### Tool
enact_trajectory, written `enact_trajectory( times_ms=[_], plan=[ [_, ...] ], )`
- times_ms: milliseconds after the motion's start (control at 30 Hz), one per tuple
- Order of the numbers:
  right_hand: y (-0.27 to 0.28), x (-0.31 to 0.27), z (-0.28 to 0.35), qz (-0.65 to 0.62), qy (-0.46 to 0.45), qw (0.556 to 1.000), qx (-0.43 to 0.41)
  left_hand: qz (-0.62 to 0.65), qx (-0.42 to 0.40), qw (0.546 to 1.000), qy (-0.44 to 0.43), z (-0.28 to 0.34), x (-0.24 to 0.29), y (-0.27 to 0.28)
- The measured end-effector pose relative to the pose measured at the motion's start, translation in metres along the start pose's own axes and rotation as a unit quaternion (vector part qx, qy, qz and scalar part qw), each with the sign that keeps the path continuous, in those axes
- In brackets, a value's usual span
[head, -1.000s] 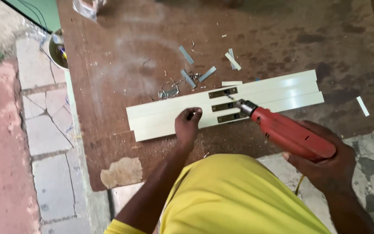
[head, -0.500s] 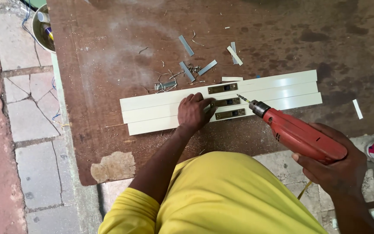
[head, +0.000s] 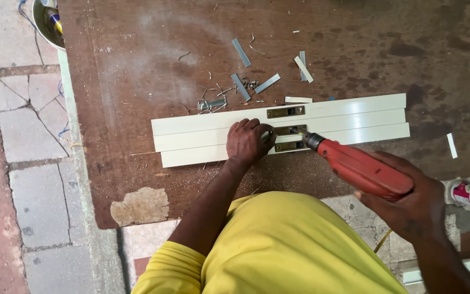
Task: Attach metal hinges to PVC or aluminum profiles using an electric drill for window assembly.
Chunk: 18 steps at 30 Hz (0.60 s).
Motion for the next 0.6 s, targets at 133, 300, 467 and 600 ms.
enact_trajectory(
  times_ms=[133,300,467,600],
  plan=[
    [-0.022,-0.013,-0.014,0.008,-0.033,0.998,-0.055,0.004,0.037,0.999,-0.012,0.0,-0.002,-0.003],
    [-0.038,-0.025,-0.028,0.072,0.013,0.993,-0.093,0.008,0.007,1.0,-0.012,-0.003,-0.003,-0.007],
    [-0.047,-0.034,-0.038,0.1,-0.042,0.987,-0.116,0.02,0.059,0.998,-0.028,-0.001,-0.005,-0.006],
    [-0.047,-0.034,-0.041,0.1,-0.027,0.987,-0.119,0.025,0.056,0.998,-0.023,-0.001,-0.004,-0.005]
  ],
)
Point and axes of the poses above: each hand's wrist, its own z-axis away from the middle knuckle, its own y-axis out of the back of the hand, x = y × z, the point moved 3 cm from there along -z, towards the middle knuckle, and after that the axes turned 13 degrees about -z, right-handed, at the moved point
